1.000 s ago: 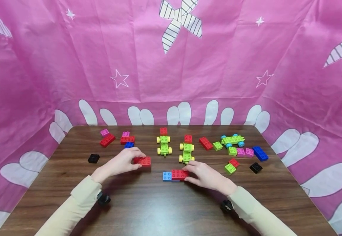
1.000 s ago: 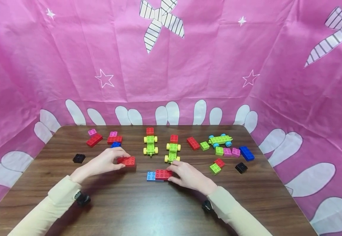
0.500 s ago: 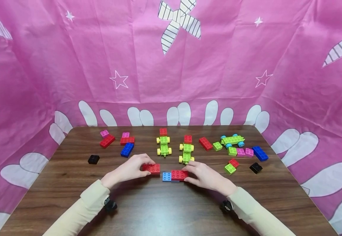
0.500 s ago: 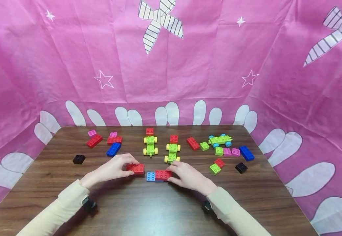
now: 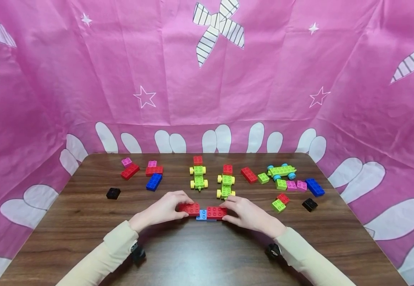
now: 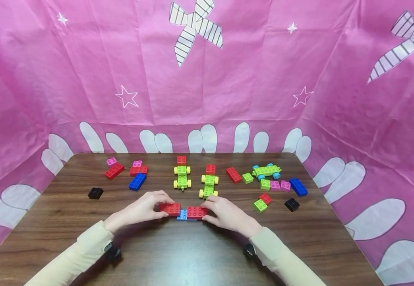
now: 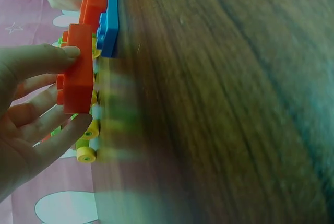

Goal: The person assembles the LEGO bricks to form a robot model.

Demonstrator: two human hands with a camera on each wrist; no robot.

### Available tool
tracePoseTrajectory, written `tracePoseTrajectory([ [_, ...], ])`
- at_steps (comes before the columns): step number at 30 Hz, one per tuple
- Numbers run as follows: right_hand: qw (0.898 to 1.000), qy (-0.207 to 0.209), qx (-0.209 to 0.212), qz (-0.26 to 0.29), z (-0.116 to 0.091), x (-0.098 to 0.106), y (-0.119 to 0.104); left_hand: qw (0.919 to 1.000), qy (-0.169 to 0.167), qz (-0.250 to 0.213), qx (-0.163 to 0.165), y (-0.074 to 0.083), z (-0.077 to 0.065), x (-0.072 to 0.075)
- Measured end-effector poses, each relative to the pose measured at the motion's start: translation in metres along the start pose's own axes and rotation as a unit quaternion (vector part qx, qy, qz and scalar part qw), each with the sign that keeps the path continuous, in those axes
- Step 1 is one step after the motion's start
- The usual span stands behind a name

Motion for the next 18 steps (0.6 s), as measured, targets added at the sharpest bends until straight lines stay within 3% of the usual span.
tracePoseTrajectory([
  [18, 1.0, 0.004, 0.007, -0.002, 0.0023, -0.0001, -0.0006, 0.9999, -0.002, 0.002, -0.016, 0.0051, 0.007, -0.0092],
])
Point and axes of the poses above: each hand's wrist, its own z-axis towards the middle knuckle, its own x-axis out of the back of the hand, y = z × x, the point moved 3 cm from there along z, towards the middle knuckle, and after that the axes turned 8 degrees about x, right-handed, at the moved point
